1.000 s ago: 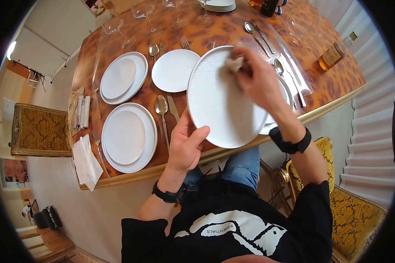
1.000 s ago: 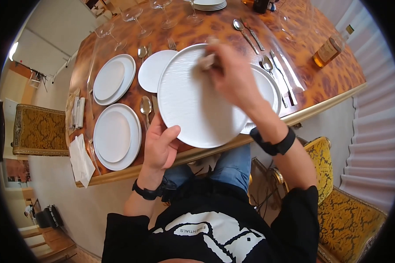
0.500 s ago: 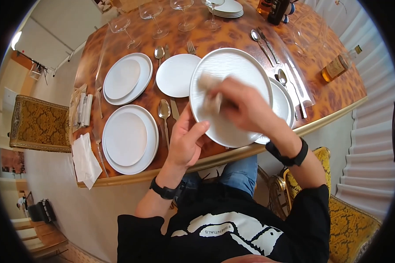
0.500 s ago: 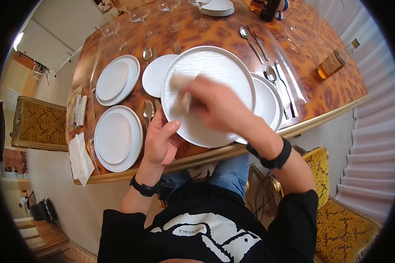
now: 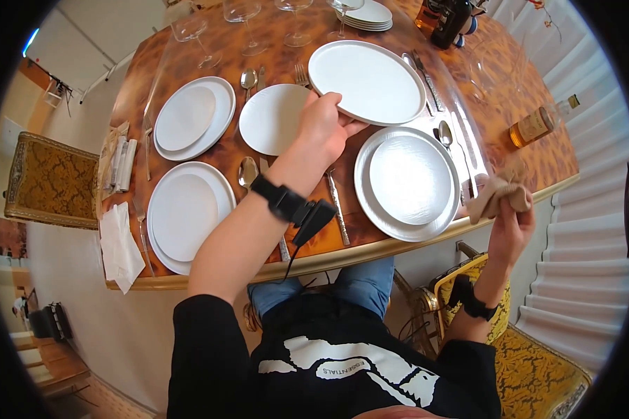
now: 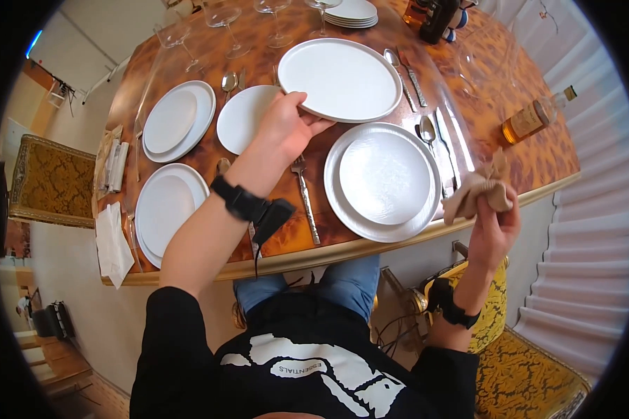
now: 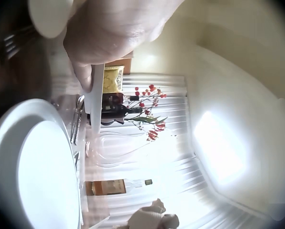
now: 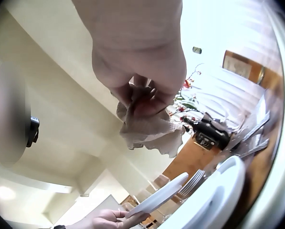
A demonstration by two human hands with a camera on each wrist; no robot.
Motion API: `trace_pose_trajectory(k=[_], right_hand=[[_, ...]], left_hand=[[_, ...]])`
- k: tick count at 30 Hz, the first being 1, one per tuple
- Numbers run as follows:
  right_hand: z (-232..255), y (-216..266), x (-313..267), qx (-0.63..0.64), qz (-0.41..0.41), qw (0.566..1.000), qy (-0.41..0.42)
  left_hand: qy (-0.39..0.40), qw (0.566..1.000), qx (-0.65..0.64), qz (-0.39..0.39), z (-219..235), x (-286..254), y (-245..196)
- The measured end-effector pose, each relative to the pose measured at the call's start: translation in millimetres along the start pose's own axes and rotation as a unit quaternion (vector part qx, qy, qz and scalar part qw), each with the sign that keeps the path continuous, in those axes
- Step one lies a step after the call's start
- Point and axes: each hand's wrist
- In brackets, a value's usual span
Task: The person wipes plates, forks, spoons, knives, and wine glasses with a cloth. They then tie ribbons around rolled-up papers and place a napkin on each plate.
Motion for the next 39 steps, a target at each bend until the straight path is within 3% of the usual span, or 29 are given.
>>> trace_pose_trajectory(k=[8, 13, 19, 21, 27, 34, 36, 38, 39], right_hand=[[49, -6, -39, -0.009, -0.066, 0.99, -0.123], [64, -19, -54, -0.002, -0.092, 0.988, -0.122], [69, -29, -63, 0.005, -0.107, 0.988, -0.111], [60, -24, -64, 0.004, -0.108, 0.987, -0.121], [61, -25, -72, 0.012, -0.114, 0.99, -0.083], [61, -21, -80, 0.023, -0.129, 0.984, -0.12], [66, -25, -80, 0.013, -0.108, 0.988, -0.111], [74, -31, -81, 0.019, -0.117, 0.987, -0.111], [76, -32, -82, 0.017, -0.122, 0.987, -0.108]], left_hand=[[-0.049, 0.998, -0.036, 0.036, -9, 47, 41], [-0.064, 0.996, -0.053, 0.029, -5, 54, 50], [-0.022, 0.998, -0.014, 0.049, -1, 52, 43], [-0.075, 0.997, 0.011, 0.021, -3, 56, 39], [-0.115, 0.992, 0.051, 0.01, -7, 66, 35], [-0.085, 0.996, 0.005, 0.001, 1, 53, 26], [-0.03, 0.996, 0.087, -0.012, 10, 39, 26], [-0.043, 0.993, 0.113, -0.001, 13, 10, 2], [-0.011, 0.965, 0.255, -0.064, 22, 1, -16]])
Point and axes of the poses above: each hand's wrist, its own x-axis towards the middle knuckle, its own z-axis out of the back of the hand, y = z × x, and after that the axes turned 6 degrees about -y, right-handed
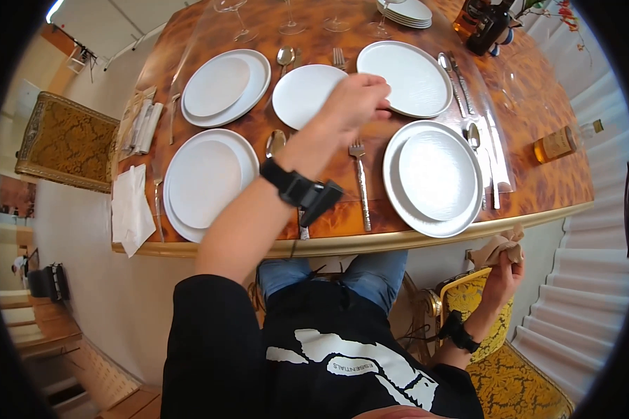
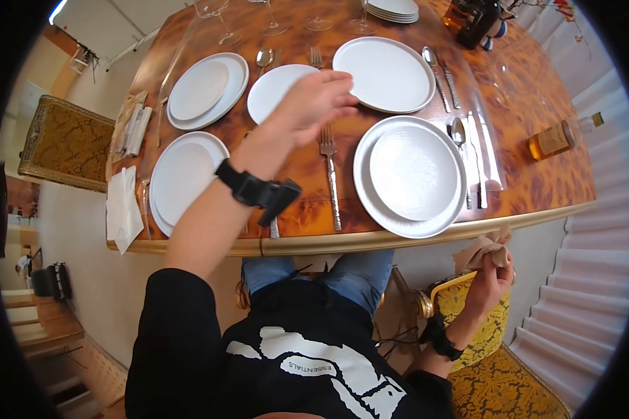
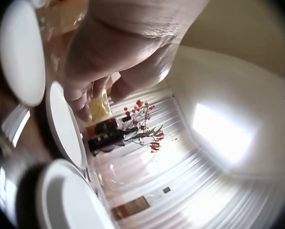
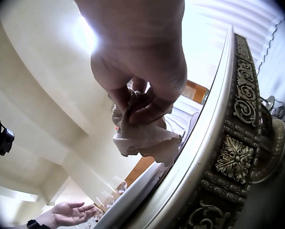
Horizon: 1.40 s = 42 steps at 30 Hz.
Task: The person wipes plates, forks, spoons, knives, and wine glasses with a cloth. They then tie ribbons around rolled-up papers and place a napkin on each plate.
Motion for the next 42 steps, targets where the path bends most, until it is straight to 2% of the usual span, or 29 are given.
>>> trace_pose_trajectory(k=[1, 2, 3, 5, 7, 8, 10, 11, 13, 14, 15, 17, 18, 20, 21, 24, 28, 32, 35, 42], right_hand=[[-1, -1, -1, -0.003, -0.003, 1.0, 0.003], [-5, 0, -4, 0.0, -0.019, 1.0, -0.001], [-7, -2, -5, 0.004, -0.023, 1.0, -0.002], [-8, -6, -5, 0.004, -0.033, 0.999, 0.006], [-10, -10, -5, 0.002, -0.036, 0.999, 0.007], [-11, -11, -6, -0.005, -0.039, 0.999, 0.007], [-15, -11, -7, -0.002, -0.041, 0.999, 0.0], [-16, -10, -8, -0.003, -0.042, 0.999, -0.007], [-16, -7, -9, -0.003, -0.036, 0.999, -0.004], [-15, -6, -9, -0.003, -0.033, 0.999, 0.004], [-11, -7, -8, -0.003, -0.032, 0.999, -0.004], [-3, -12, -6, -0.023, -0.021, 0.999, 0.016], [-1, -13, -7, -0.022, -0.022, 1.0, 0.004], [-5, -11, -8, -0.021, -0.022, 0.999, 0.013], [-6, -10, -9, -0.022, -0.022, 1.0, 0.003], [-15, -7, -8, -0.014, -0.028, 0.999, -0.015], [-15, -9, -4, -0.008, -0.026, 0.999, -0.023], [-8, -8, -3, -0.018, -0.025, 0.999, -0.022], [0, -2, -5, -0.024, -0.013, 0.999, -0.043], [11, 5, -5, -0.023, -0.021, 0.997, -0.068]], left_hand=[[0.025, 0.987, 0.142, -0.072, 20, -5, -9], [-0.046, 0.915, 0.35, -0.197, 45, 0, -15], [-0.111, 0.779, 0.533, -0.311, 71, 11, -23], [-0.146, 0.716, 0.666, -0.149, 109, 24, -39], [-0.161, 0.669, 0.719, -0.098, 134, 29, -37], [-0.162, 0.666, 0.721, -0.099, 138, 32, -37], [-0.102, 0.726, 0.677, 0.063, 141, 38, -36], [-0.098, 0.726, 0.678, 0.06, 141, 38, -35], [-0.108, 0.835, 0.531, 0.1, 144, 37, -30], [-0.11, 0.872, 0.465, 0.108, 150, 40, -26], [-0.103, 0.871, 0.468, 0.106, 157, 43, -22], [-0.117, 0.925, 0.345, 0.105, 165, 44, -22], [-0.108, 0.924, 0.352, 0.105, 170, 44, -26], [-0.098, 0.954, 0.261, 0.107, 174, 40, -39], [-0.089, 0.954, 0.265, 0.11, 173, 40, -44], [-0.064, 0.983, 0.164, 0.057, 153, 35, -62], [-0.006, 0.987, 0.158, 0.009, 103, 64, -54], [-0.06, 0.977, 0.203, -0.006, 39, 95, -21], [-0.09, 0.978, 0.184, 0.048, 7, 109, -3], [-0.103, 0.97, 0.212, 0.061, -13, 124, 14]])
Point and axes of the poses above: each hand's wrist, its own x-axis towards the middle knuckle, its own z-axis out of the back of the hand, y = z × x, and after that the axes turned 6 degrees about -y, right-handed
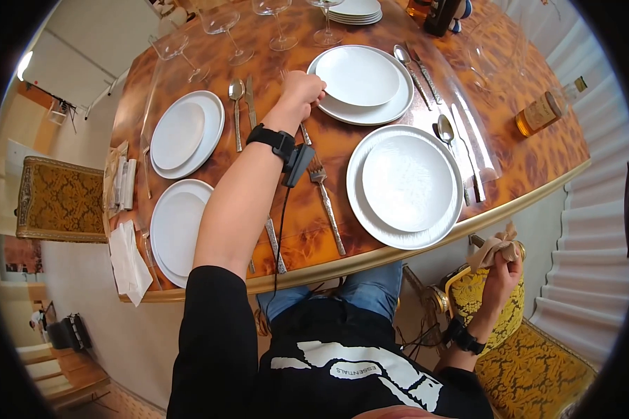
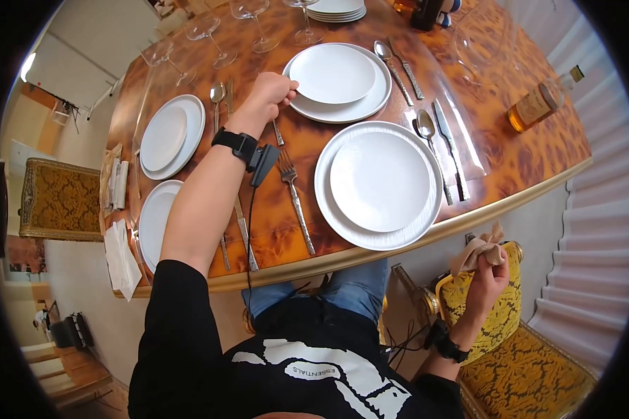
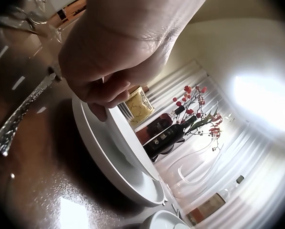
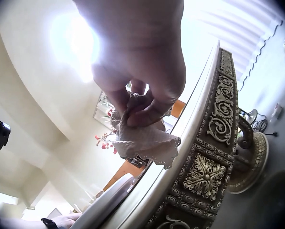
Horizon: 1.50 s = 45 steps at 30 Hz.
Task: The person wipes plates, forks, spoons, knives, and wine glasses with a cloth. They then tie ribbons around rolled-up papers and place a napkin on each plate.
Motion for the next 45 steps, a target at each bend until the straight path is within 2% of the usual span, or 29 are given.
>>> trace_pose_trajectory(k=[2, 6, 8, 10, 13, 14, 15, 16, 18, 20, 21, 22, 23, 25, 26, 28, 29, 31, 32, 36, 38, 39, 41, 42, 44, 45], right_hand=[[-2, 1, 0, -0.002, -0.005, 1.0, -0.004], [3, -3, 2, -0.004, 0.002, 1.0, 0.006], [6, -5, 2, -0.011, 0.006, 1.0, 0.016], [10, -6, 2, -0.013, 0.006, 1.0, 0.019], [12, -8, 2, -0.011, 0.001, 0.999, 0.034], [12, -7, 3, -0.013, 0.005, 0.999, 0.037], [11, -8, 4, -0.006, -0.003, 0.999, 0.05], [11, -8, 5, -0.002, -0.006, 0.999, 0.043], [8, -6, 6, -0.005, -0.005, 0.999, 0.042], [13, -12, 11, 0.004, -0.012, 0.999, 0.053], [15, -14, 12, 0.008, -0.015, 0.998, 0.057], [13, -14, 13, 0.006, -0.017, 0.998, 0.052], [10, -14, 11, 0.008, -0.017, 0.998, 0.053], [3, -13, 9, 0.012, -0.02, 0.998, 0.051], [0, -13, 7, 0.012, -0.02, 0.998, 0.053], [-9, -12, 3, 0.0, -0.01, 0.998, 0.067], [-13, -11, 0, 0.0, -0.01, 0.998, 0.069], [-22, -6, -7, -0.005, -0.015, 0.998, 0.06], [-20, -7, -7, -0.007, -0.013, 0.998, 0.059], [-13, -8, -11, 0.007, 0.007, 0.995, 0.098], [-17, -3, -17, 0.013, 0.011, 0.995, 0.1], [-21, -1, -20, 0.014, 0.011, 0.996, 0.091], [-28, 4, -24, 0.015, 0.012, 0.997, 0.078], [-31, 7, -25, 0.017, 0.014, 0.997, 0.08], [-38, 13, -28, 0.018, 0.016, 0.997, 0.076], [-45, 17, -28, 0.015, 0.015, 0.996, 0.083]], left_hand=[[0.022, 1.0, -0.019, 0.0, -2, 3, 2], [0.012, 1.0, -0.005, -0.003, -7, 9, 5], [0.002, 0.996, 0.069, -0.063, -8, 13, 8], [-0.003, 0.989, 0.117, -0.089, -10, 15, 9], [-0.059, 0.934, 0.292, -0.197, 0, 15, 9], [-0.04, 0.931, 0.306, -0.197, 11, 8, 1], [-0.021, 0.927, 0.318, -0.196, 25, 0, -6], [-0.034, 0.926, 0.323, -0.19, 44, -6, -7], [-0.08, 0.936, 0.249, -0.234, 87, -16, -4], [-0.18, 0.918, 0.226, -0.273, 149, -4, 16], [-0.194, 0.91, 0.301, -0.21, 188, -6, 13], [-0.241, 0.854, 0.401, -0.225, 224, -12, 17], [-0.263, 0.826, 0.452, -0.211, 263, -2, 33], [-0.272, 0.794, 0.528, -0.129, 317, -7, 56], [-0.274, 0.794, 0.528, -0.129, 330, -9, 64], [-0.226, 0.827, 0.515, 0.002, 348, -16, 76], [-0.228, 0.827, 0.514, 0.004, 352, -20, 81], [-0.243, 0.916, 0.319, 0.01, 349, -22, 92], [-0.261, 0.927, 0.27, -0.008, 347, -21, 96], [-0.243, 0.927, 0.285, 0.001, 342, -14, 95], [-0.229, 0.958, 0.17, 0.017, 338, -11, 98], [-0.225, 0.959, 0.169, 0.015, 338, -8, 100], [-0.211, 0.977, 0.034, 0.025, 342, -1, 106], [-0.207, 0.977, 0.035, 0.024, 345, 2, 108], [-0.162, 0.977, -0.135, 0.002, 344, -10, 99], [-0.158, 0.978, -0.133, 0.003, 342, -16, 94]])
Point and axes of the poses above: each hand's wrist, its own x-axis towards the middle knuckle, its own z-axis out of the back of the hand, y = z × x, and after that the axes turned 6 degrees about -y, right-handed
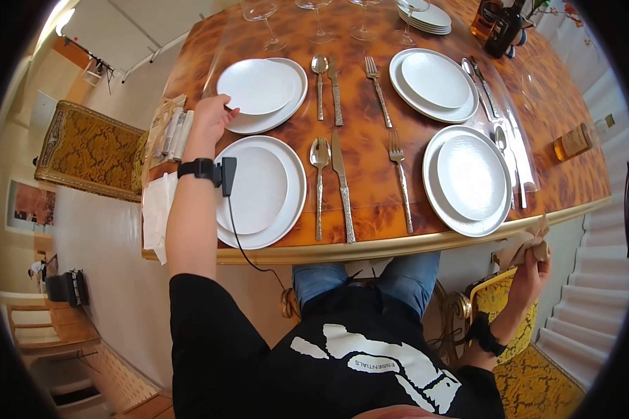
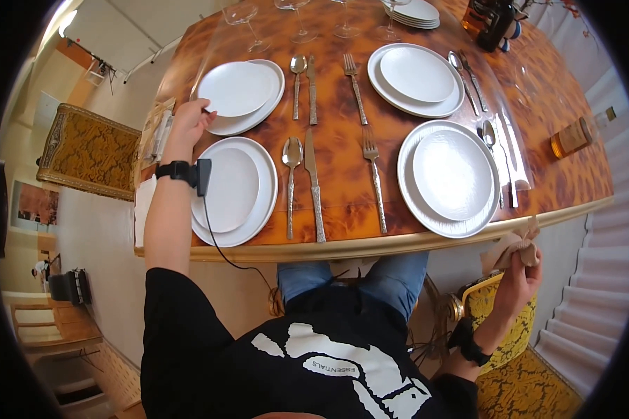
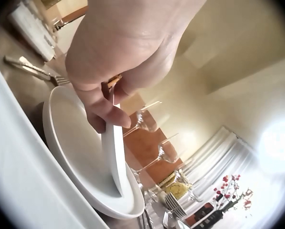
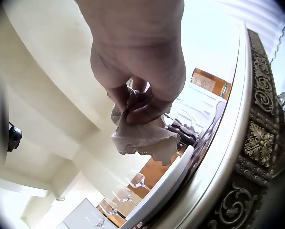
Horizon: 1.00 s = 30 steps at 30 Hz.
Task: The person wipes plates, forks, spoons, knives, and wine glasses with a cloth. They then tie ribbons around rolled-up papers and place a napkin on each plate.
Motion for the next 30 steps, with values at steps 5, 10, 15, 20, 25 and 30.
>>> trace_pose_trajectory(k=[5, 10, 15, 20, 25, 30], right_hand=[[-52, 1, 11, 0.005, 0.017, 0.999, 0.035], [-142, 4, 22, 0.02, 0.058, 0.99, 0.125], [-264, 20, -7, -0.027, 0.077, 0.953, 0.291], [-288, 4, -35, -0.233, 0.25, 0.835, 0.431], [-298, -12, 21, -0.279, 0.31, 0.88, 0.226], [-291, 0, -26, -0.224, 0.267, 0.807, 0.477]], left_hand=[[0.076, 0.99, -0.064, -0.102, 7, -69, -30], [0.169, 0.97, -0.132, -0.118, -7, -163, -35], [0.299, 0.928, -0.219, -0.042, -65, -250, 8], [0.3, 0.925, -0.231, -0.031, -98, -284, 34], [0.306, 0.928, -0.212, -0.028, -108, -298, 50], [0.28, 0.928, -0.243, -0.047, -105, -287, 42]])
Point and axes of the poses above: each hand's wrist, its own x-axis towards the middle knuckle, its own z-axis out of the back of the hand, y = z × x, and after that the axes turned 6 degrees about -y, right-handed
